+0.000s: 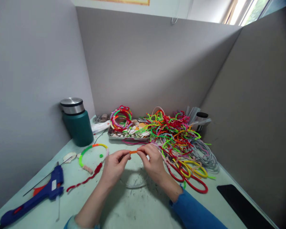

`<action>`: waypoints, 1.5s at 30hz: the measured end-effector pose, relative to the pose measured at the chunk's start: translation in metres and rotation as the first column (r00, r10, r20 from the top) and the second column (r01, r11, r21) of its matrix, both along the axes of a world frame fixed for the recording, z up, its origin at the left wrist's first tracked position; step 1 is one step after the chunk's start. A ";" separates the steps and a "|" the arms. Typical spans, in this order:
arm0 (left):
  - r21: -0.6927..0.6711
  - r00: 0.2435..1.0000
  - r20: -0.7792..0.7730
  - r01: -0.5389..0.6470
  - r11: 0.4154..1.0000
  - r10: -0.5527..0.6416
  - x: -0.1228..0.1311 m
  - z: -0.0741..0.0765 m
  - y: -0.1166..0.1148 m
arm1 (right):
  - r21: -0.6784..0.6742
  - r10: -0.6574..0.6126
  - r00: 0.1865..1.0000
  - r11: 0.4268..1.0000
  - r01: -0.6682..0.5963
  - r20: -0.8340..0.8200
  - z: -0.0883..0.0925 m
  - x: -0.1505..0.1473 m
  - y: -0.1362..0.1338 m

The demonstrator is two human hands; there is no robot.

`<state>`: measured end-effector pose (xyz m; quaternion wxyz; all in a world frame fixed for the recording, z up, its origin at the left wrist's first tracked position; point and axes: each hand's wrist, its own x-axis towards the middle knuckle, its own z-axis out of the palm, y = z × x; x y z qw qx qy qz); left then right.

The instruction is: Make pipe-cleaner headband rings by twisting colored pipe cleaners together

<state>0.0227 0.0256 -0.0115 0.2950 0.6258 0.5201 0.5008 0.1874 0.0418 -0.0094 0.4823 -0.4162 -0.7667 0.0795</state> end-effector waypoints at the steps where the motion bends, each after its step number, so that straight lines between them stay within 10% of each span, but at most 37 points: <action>1: 0.034 1.000 -0.027 -0.014 0.999 0.015 0.000 0.000 -0.001 | 0.000 0.003 1.000 1.000 -0.003 -0.003 0.000 0.000 0.000; 9: 0.181 0.986 -0.132 -0.074 0.981 0.099 0.003 0.004 -0.005 | -0.001 0.034 0.999 0.999 -0.034 -0.018 0.000 -0.002 -0.001; 24: -0.171 0.951 0.293 0.156 0.973 -0.101 0.006 0.016 -0.007 | 0.066 0.105 0.991 0.993 -0.100 -0.078 0.002 0.004 -0.002; 45: -0.046 0.994 0.106 0.026 0.999 -0.021 0.003 0.011 -0.003 | -0.074 0.133 0.969 0.986 -0.152 -0.210 -0.002 0.005 0.008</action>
